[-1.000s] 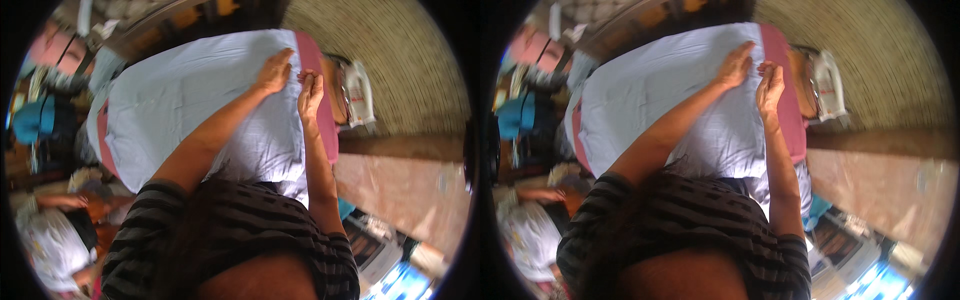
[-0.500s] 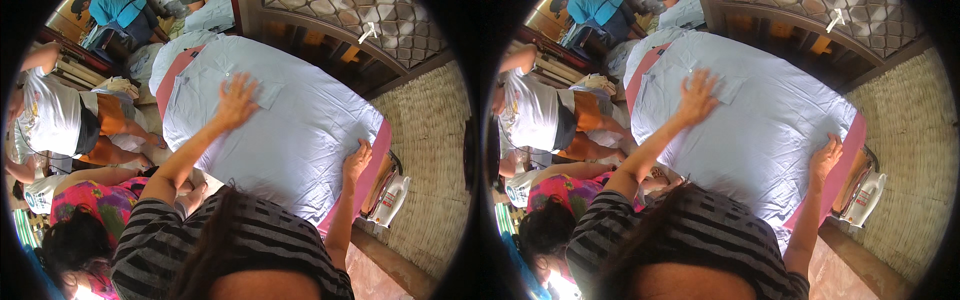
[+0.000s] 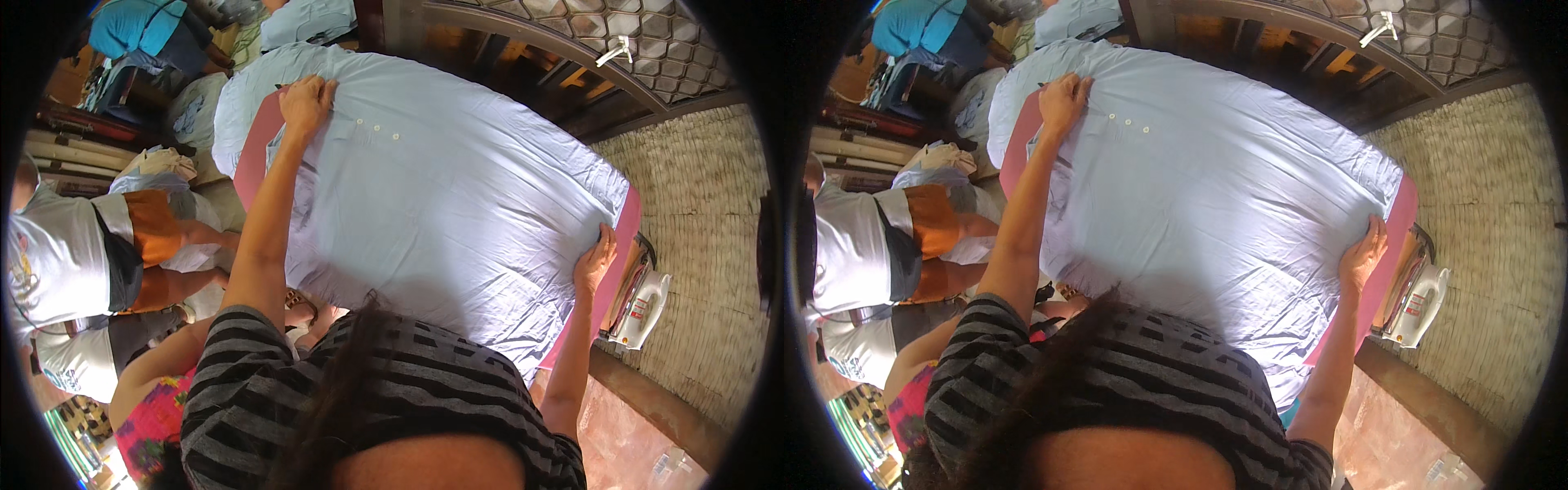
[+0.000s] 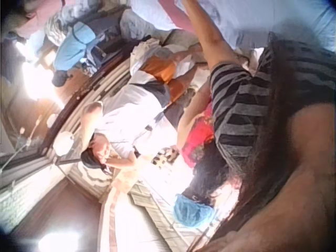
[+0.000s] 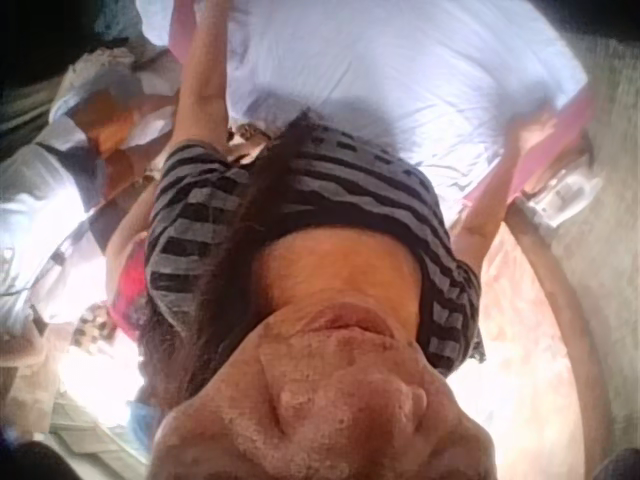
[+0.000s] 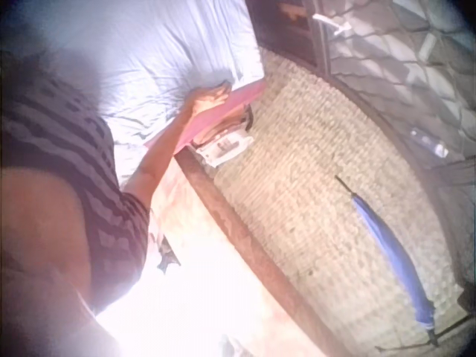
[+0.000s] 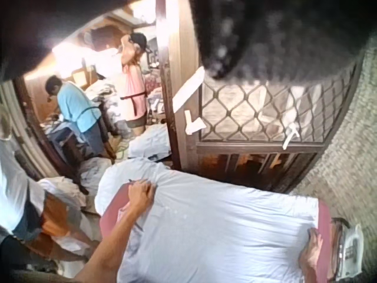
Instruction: The person irons a light blue shirt on a pink ironing board, using an iron to smooth the fabric while shifting and folding the garment.
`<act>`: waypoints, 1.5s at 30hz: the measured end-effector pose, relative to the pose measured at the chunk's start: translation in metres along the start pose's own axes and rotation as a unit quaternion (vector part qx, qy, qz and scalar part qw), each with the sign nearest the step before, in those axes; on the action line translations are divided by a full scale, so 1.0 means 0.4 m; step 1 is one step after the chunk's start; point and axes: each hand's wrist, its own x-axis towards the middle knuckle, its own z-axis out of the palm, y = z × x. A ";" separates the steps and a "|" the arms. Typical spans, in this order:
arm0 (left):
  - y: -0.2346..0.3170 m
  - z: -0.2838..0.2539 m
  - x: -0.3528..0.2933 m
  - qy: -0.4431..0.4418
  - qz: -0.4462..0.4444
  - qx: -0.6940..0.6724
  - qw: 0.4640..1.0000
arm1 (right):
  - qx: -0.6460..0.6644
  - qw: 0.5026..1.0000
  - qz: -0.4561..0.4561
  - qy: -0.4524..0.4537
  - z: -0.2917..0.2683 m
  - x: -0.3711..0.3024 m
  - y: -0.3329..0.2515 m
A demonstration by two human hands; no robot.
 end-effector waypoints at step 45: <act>0.110 -0.050 -0.155 0.183 0.126 0.160 0.962 | 0.017 0.999 0.049 -0.009 0.005 0.011 -0.002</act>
